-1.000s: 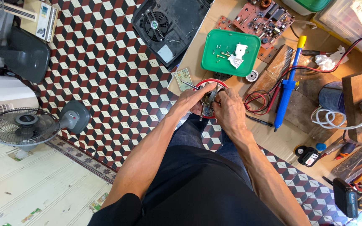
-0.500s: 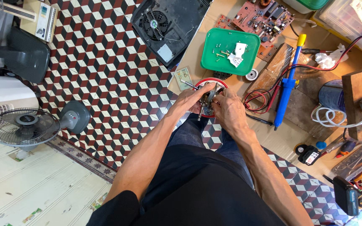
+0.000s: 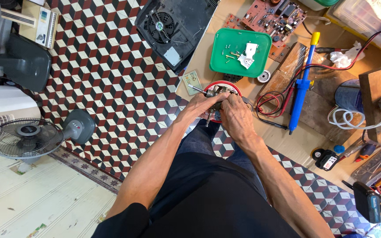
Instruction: The person disassembles a small electrical motor, uses a cordless drill to remove screws, and then reassembles the motor components. They handle the motor housing, rotor, and stator, and use a cordless drill and screwdriver during the process.
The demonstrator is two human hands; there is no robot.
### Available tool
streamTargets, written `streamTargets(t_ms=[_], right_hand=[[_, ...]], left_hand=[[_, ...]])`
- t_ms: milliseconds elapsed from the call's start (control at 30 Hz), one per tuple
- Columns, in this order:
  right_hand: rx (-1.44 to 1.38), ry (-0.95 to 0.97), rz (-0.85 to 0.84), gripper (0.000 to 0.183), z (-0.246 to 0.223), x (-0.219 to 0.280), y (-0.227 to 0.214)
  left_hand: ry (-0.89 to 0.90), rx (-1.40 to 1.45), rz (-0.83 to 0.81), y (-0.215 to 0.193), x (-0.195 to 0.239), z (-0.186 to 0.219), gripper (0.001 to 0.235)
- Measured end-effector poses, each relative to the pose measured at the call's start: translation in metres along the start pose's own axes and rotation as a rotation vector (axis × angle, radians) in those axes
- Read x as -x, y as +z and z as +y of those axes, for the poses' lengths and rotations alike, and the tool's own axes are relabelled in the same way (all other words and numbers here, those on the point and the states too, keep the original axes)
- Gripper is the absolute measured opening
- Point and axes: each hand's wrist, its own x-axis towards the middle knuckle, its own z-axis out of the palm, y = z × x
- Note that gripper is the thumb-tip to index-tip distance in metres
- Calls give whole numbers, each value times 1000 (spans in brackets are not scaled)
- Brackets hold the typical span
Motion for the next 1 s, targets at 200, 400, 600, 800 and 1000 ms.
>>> streamTargets(t_ms=[200,400,600,800,1000], right_hand=[[8,6,16,12,-5,3,-2],[33,60,61,17,-11,0,1],[-19,86,72,19,-14,5,-6],[13,136,31,17,-13,5,-3],[5,110,162,22,-16,11,-2]], left_hand=[[44,-21,8,0,-11,-11,89],[24,-30,6,1,-24,-20,92],[63,-17,6,0,-23,-21,90],[52,-36,29,0,-20,-19,90],[49,-44,38,-1,-13,-14,85]])
